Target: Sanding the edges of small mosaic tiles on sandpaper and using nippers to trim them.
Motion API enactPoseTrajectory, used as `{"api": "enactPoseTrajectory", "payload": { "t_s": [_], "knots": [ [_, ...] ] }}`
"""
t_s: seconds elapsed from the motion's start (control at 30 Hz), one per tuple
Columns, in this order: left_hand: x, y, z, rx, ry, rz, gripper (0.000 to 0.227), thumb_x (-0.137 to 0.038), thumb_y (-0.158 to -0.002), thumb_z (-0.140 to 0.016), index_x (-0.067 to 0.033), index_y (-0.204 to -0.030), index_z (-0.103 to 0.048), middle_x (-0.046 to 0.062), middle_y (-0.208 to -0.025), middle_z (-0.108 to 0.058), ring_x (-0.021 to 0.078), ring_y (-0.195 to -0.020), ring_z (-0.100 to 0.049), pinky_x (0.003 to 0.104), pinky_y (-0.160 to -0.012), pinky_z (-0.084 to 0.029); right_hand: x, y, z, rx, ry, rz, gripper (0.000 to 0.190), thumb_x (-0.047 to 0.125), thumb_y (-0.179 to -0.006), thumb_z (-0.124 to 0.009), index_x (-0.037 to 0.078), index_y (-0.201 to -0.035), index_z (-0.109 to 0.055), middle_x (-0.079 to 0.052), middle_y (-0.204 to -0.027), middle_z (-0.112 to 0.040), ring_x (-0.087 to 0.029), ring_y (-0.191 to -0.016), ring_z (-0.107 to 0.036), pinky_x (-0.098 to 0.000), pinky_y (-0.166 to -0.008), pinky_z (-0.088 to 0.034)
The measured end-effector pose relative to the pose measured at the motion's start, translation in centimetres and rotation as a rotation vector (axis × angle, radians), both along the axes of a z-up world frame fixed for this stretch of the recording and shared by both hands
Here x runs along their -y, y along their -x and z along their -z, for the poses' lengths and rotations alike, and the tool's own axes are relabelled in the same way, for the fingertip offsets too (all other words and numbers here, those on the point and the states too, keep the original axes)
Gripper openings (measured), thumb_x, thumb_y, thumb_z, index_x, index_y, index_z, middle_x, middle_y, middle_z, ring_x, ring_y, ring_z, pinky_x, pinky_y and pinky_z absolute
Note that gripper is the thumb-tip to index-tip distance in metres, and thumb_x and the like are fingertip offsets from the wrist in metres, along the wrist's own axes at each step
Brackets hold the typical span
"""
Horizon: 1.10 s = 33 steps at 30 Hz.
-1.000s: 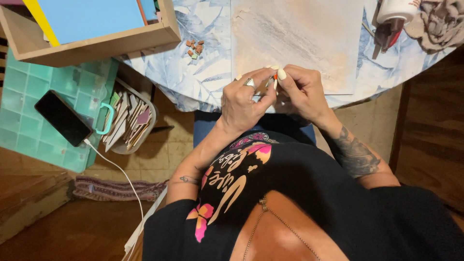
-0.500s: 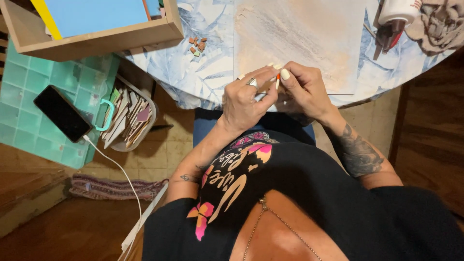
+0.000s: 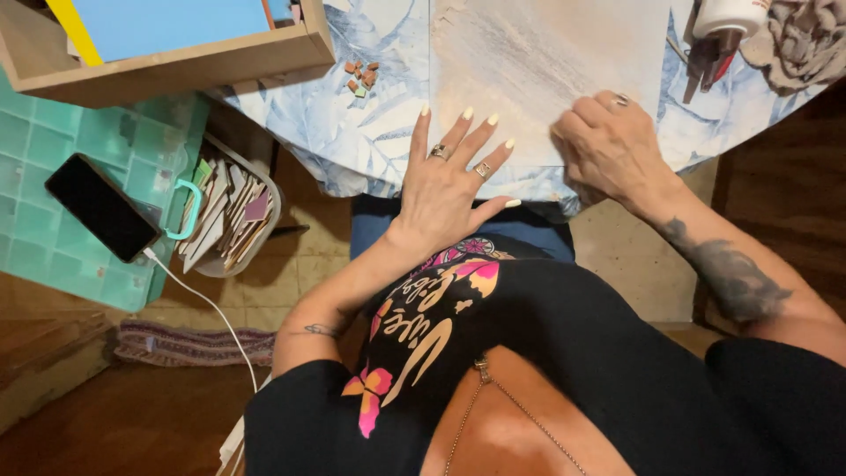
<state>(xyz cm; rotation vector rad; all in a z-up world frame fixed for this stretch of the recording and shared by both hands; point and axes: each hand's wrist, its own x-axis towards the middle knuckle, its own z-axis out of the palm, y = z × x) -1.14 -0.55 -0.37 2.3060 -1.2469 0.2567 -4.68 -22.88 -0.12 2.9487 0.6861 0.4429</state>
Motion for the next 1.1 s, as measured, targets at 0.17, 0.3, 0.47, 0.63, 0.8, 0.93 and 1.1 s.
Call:
{"api": "enactPoseTrajectory", "payload": {
  "t_s": [0.17, 0.3, 0.47, 0.63, 0.8, 0.93, 1.1],
  "knots": [
    [-0.2, -0.2, -0.1, 0.009, -0.138, 0.016, 0.05, -0.048, -0.076, -0.058, -0.0183, -0.115, -0.055, 0.009, -0.121, -0.049, 0.0292, -0.116, -0.041, 0.055, -0.099, -0.013, -4.7, -7.5, -1.5, -0.1, -0.132, -0.137, 0.022, 0.007, -0.093, -0.044, 0.008, -0.071, -0.04, -0.006, -0.065, -0.038, -0.018, -0.056, -0.031, -0.0312, -0.055, -0.03],
    [0.0, 0.2, 0.0, 0.008, -0.154, -0.004, 0.053, -0.05, -0.073, -0.06, -0.0192, -0.115, -0.055, 0.008, -0.121, -0.049, 0.029, -0.115, -0.042, 0.055, -0.099, -0.012, -5.8, -10.8, -0.8, 0.133, 0.089, -0.169, 0.016, 0.012, -0.09, -0.049, 0.009, -0.075, -0.05, -0.006, -0.079, -0.048, -0.019, -0.063, -0.041, -0.0297, -0.055, -0.031],
    [-0.4, -0.2, 0.1, 0.04, -0.164, 0.024, 0.055, -0.053, -0.073, -0.062, -0.0185, -0.116, -0.055, 0.009, -0.121, -0.048, 0.0302, -0.115, -0.042, 0.055, -0.099, -0.014, -1.3, -3.2, -1.5, -0.122, 0.033, -0.176, 0.021, 0.012, -0.095, -0.046, 0.009, -0.074, -0.045, -0.004, -0.067, -0.043, -0.018, -0.057, -0.035, -0.0299, -0.057, -0.031],
    [-0.5, -0.3, -0.3, 0.02, -0.155, 0.049, 0.061, -0.056, -0.072, -0.061, -0.0175, -0.118, -0.052, 0.011, -0.123, -0.046, 0.0319, -0.116, -0.04, 0.056, -0.099, -0.014, 0.8, 0.3, -0.4, -0.064, 0.07, -0.081, 0.015, 0.006, -0.082, -0.05, 0.011, -0.069, -0.044, -0.002, -0.063, -0.036, -0.015, -0.053, -0.032, -0.0272, -0.051, -0.028],
    [-0.3, -0.2, -0.4, -0.004, -0.157, 0.04, 0.059, -0.054, -0.071, -0.062, -0.0168, -0.115, -0.053, 0.01, -0.123, -0.045, 0.0312, -0.115, -0.04, 0.057, -0.098, -0.015, -4.7, -9.5, -0.1, 0.046, -0.003, -0.139, 0.015, 0.008, -0.085, -0.05, 0.009, -0.071, -0.043, -0.005, -0.07, -0.041, -0.019, -0.06, -0.037, -0.0313, -0.052, -0.03],
    [0.0, 0.0, -0.3, -0.01, -0.16, 0.022, 0.058, -0.053, -0.069, -0.063, -0.0183, -0.114, -0.054, 0.009, -0.122, -0.047, 0.0299, -0.115, -0.041, 0.055, -0.098, -0.014, -4.0, -11.2, 0.9, 0.023, 0.169, -0.196, 0.009, 0.017, -0.076, -0.054, 0.013, -0.069, -0.049, 0.001, -0.068, -0.045, -0.014, -0.061, -0.043, -0.0265, -0.051, -0.033],
    [-0.3, -0.8, -0.4, 0.005, -0.147, 0.07, 0.059, -0.054, -0.072, -0.063, -0.0161, -0.116, -0.052, 0.012, -0.123, -0.044, 0.0324, -0.114, -0.042, 0.055, -0.098, -0.016, 0.6, -1.5, -1.4, -0.145, 0.161, -0.161, 0.023, 0.016, -0.093, -0.044, 0.012, -0.07, -0.042, -0.001, -0.062, -0.037, -0.012, -0.053, -0.028, -0.0257, -0.05, -0.027]
  ]
}}
